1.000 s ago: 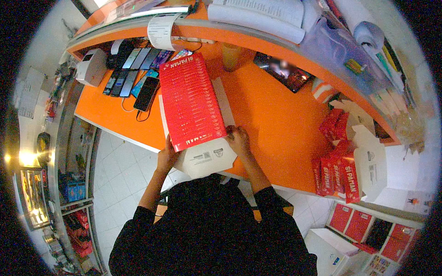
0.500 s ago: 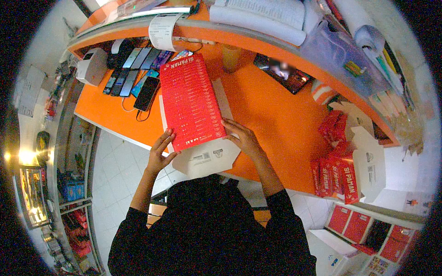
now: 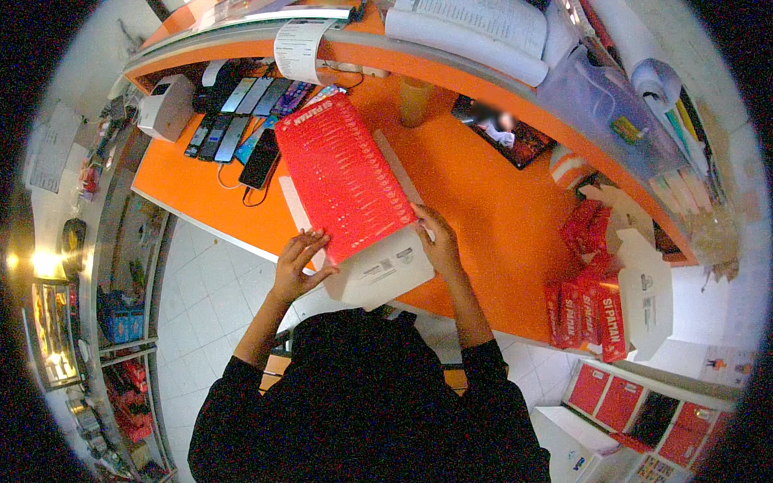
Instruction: The person assembles red and white cardboard boxes by folding the flaps and tucking them into slots. They handle the boxes one at a time, stacking the finished units on the counter. The person briefly hands a stack of boxes to a customer before resuming the assembly process.
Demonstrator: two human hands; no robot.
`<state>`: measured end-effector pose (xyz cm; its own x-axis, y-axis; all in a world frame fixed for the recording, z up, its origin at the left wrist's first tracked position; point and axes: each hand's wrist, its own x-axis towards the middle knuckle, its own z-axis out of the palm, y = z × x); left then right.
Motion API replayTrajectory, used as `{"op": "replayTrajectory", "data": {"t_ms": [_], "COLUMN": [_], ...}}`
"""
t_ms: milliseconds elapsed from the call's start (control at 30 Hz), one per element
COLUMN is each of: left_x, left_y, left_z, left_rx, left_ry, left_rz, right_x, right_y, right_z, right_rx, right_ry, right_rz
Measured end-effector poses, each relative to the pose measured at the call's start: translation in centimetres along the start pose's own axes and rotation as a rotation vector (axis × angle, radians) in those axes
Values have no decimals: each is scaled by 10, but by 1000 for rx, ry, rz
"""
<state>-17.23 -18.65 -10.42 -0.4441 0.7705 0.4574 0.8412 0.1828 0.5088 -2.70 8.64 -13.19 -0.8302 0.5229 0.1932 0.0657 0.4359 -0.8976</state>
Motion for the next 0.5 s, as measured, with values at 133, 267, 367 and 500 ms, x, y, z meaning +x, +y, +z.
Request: {"op": "replayTrajectory", "data": {"t_ms": [133,267,367,500], "left_x": [9,24,30,28], "left_y": [0,-4,-1,-4], "left_z": [4,12,14,19], "left_rx": [60,118,99,89], "left_ry": [-70,-80,-125,-97], "left_rz": [86,96,97,81], "right_x": [-48,-74,-61,-61], "right_y": [23,2,-27,-2], "right_z": [34,85,102,119], "right_rx": [54,9,-206,-225], "right_ry": [423,-21,-79,-41], "right_rz": [-20,-51,-209,-153]}}
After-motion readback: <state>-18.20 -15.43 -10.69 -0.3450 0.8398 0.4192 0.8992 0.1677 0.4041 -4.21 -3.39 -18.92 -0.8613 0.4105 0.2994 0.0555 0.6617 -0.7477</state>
